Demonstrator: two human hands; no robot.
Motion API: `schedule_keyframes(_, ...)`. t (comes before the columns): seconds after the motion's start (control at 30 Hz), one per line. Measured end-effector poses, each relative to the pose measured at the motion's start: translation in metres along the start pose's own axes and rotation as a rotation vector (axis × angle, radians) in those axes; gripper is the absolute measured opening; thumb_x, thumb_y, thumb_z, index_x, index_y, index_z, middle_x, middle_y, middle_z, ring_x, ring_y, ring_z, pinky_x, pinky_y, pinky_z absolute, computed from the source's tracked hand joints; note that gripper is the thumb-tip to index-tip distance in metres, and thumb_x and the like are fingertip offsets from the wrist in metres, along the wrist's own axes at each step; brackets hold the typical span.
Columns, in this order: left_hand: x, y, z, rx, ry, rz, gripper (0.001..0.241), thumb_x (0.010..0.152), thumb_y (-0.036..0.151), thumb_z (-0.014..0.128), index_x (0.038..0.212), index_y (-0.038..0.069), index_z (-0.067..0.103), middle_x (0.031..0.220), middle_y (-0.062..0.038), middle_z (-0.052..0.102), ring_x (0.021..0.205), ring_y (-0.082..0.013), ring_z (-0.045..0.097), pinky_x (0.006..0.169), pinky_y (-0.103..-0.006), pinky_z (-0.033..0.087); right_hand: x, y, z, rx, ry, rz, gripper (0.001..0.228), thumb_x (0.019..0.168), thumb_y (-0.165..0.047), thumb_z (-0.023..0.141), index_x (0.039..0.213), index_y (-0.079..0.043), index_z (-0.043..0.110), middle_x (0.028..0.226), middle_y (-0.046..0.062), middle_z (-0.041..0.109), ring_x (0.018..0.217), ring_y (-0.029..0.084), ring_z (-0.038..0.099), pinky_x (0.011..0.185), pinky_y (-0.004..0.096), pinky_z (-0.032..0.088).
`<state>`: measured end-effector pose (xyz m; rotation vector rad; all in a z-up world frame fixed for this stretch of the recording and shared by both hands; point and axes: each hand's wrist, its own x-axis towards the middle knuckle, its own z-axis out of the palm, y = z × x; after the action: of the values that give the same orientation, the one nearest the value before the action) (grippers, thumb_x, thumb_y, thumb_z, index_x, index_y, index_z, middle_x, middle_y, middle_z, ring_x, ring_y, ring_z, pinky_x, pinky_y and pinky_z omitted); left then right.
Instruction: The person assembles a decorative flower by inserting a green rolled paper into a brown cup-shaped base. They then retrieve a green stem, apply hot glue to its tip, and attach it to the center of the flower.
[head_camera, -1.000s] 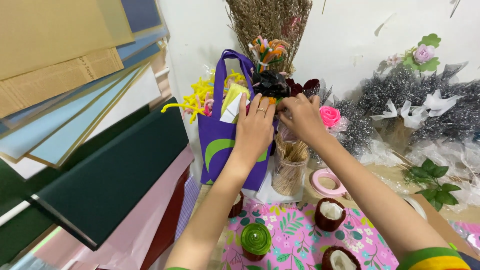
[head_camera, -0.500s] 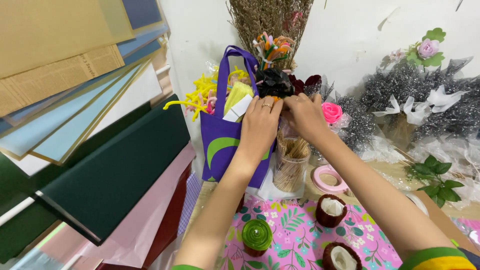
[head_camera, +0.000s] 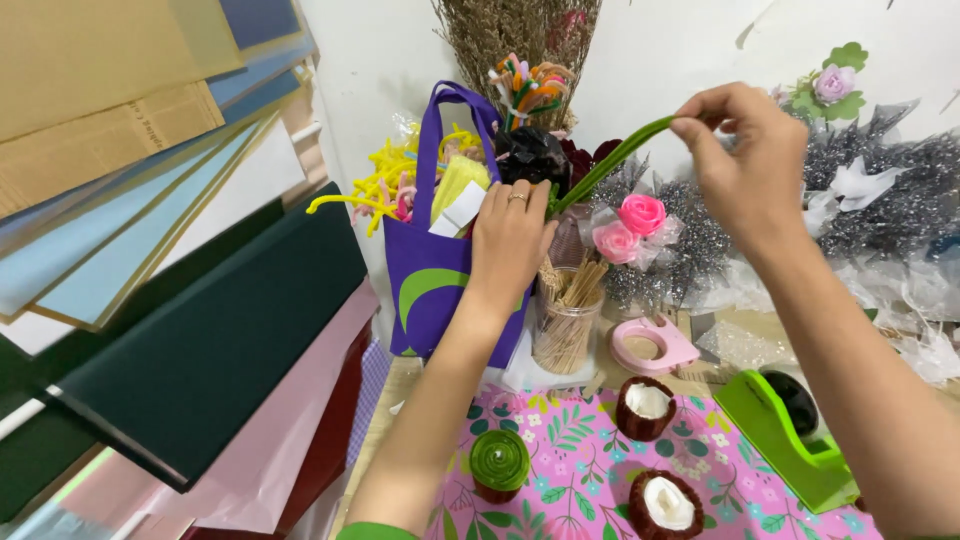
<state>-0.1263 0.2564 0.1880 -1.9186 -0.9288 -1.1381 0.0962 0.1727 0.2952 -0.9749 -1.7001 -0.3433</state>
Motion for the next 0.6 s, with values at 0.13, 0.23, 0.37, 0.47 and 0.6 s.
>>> schedule_keyframes(0.13,0.017,0.006,-0.017,-0.197,-0.013,-0.089,0.071,0.092,0.059,0.07,0.142,0.01,0.057,0.133,-0.014,0.065,0.13,-0.0343,0.056,0.119,-0.0536,0.034,-0.004,-0.052,-0.033,0.016,0.049,-0.094,0.007,0.109,0.01,0.075,0.113,0.006,0.07,0.107,0.017,0.07,0.099,0.025,0.061,0.089,0.036,0.051)
schedule_keyframes(0.23,0.04,0.021,-0.055,-0.582,-0.125,-0.172,0.077,0.097,0.065,0.043,0.151,0.011,0.045,0.158,-0.011,0.049,0.152,-0.032,0.038,0.127,-0.0577,0.015,-0.008,-0.094,-0.039,0.108,0.066,-0.224,0.007,0.109,0.012,0.075,0.109,0.009,0.069,0.105,0.019,0.068,0.097,0.025,0.06,0.088,0.035,0.047)
schedule_keyframes(0.37,0.051,0.022,-0.085,-0.988,0.063,-0.368,0.066,0.108,0.045,0.021,0.095,0.005,0.072,0.101,-0.009,0.076,0.098,-0.0265,0.075,0.108,-0.0472,0.039,-0.012,-0.125,-0.032,0.412,-0.05,-0.276,0.021,0.105,0.0,0.065,0.122,0.01,0.057,0.112,0.022,0.064,0.105,0.029,0.062,0.1,0.037,0.05)
schedule_keyframes(0.47,0.037,0.014,-0.107,-1.209,0.274,-0.628,0.054,0.109,0.041,0.03,0.091,0.007,0.069,0.09,-0.005,0.066,0.087,-0.0212,0.073,0.096,-0.0372,0.054,-0.006,-0.104,-0.006,0.481,-0.109,-0.158,0.029,0.104,-0.002,0.058,0.131,0.006,0.055,0.115,0.017,0.065,0.108,0.024,0.064,0.101,0.032,0.053)
schedule_keyframes(0.6,-0.017,0.007,-0.107,-1.428,0.335,-0.866,0.047,0.114,0.034,0.027,0.112,0.003,0.063,0.054,0.0,0.046,0.056,-0.017,0.066,0.084,-0.0379,0.06,-0.015,-0.029,0.065,0.202,-0.189,-0.016,0.013,0.095,0.001,0.067,0.104,-0.005,0.075,0.101,0.015,0.074,0.094,0.032,0.066,0.088,0.046,0.05)
